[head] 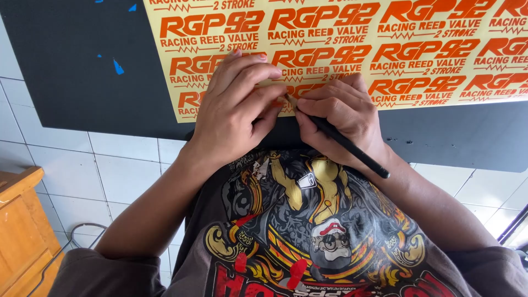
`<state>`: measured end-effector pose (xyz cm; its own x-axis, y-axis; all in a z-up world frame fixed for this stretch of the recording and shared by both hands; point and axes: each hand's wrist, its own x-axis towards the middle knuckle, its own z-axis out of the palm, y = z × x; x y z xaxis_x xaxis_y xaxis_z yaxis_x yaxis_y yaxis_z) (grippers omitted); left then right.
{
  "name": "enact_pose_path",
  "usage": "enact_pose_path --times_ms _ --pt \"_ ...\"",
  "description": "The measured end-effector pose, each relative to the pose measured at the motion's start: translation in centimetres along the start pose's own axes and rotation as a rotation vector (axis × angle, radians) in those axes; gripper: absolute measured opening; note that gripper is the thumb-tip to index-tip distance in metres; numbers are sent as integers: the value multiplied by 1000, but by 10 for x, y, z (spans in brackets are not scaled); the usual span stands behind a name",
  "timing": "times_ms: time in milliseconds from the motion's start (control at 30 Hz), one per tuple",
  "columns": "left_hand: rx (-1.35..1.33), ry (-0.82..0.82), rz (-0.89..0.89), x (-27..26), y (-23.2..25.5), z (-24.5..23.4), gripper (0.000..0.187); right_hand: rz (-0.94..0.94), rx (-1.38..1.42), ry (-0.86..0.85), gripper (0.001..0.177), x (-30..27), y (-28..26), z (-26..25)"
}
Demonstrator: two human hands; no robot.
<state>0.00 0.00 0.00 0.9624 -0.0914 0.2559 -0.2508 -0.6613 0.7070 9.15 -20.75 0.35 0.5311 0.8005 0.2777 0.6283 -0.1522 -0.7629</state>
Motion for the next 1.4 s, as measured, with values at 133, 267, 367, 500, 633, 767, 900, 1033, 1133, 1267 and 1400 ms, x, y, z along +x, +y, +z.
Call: enact_pose_path --times_ms 133,267,367,500,633,767,900,1033,1133,1267,1400 --pt "-55 56 4 -3 -3 3 6 45 80 -22 11 -1 0 -2" --pt "-207 151 -48 -6 -2 1 4 -6 101 -28 9 -1 2 -2" --pt "-272 220 -52 -7 -2 -2 3 -46 80 -71 9 1 3 -3" --pt "-176 166 -17 -9 -2 -7 5 -54 61 -84 8 3 1 -4" --pt "-24 -19 -6 -11 2 -11 11 -63 46 -80 9 2 1 -2" --pt "48 -66 9 -15 2 -8 5 -77 27 -83 8 3 1 -2" --pt "51 -61 8 -16 0 -7 4 -93 2 -88 8 3 1 -1" --pt "103 -73 32 -16 0 -6 14 -95 14 -74 9 3 1 -1" --pt "59 -45 22 -16 -1 -5 5 -58 55 -77 10 0 3 -2" --pt "-34 16 -13 -16 -2 -3 9 -45 103 -84 7 -1 3 -4" --pt "-162 79 -38 -18 -5 -6 6 -69 38 -90 9 3 1 -2"
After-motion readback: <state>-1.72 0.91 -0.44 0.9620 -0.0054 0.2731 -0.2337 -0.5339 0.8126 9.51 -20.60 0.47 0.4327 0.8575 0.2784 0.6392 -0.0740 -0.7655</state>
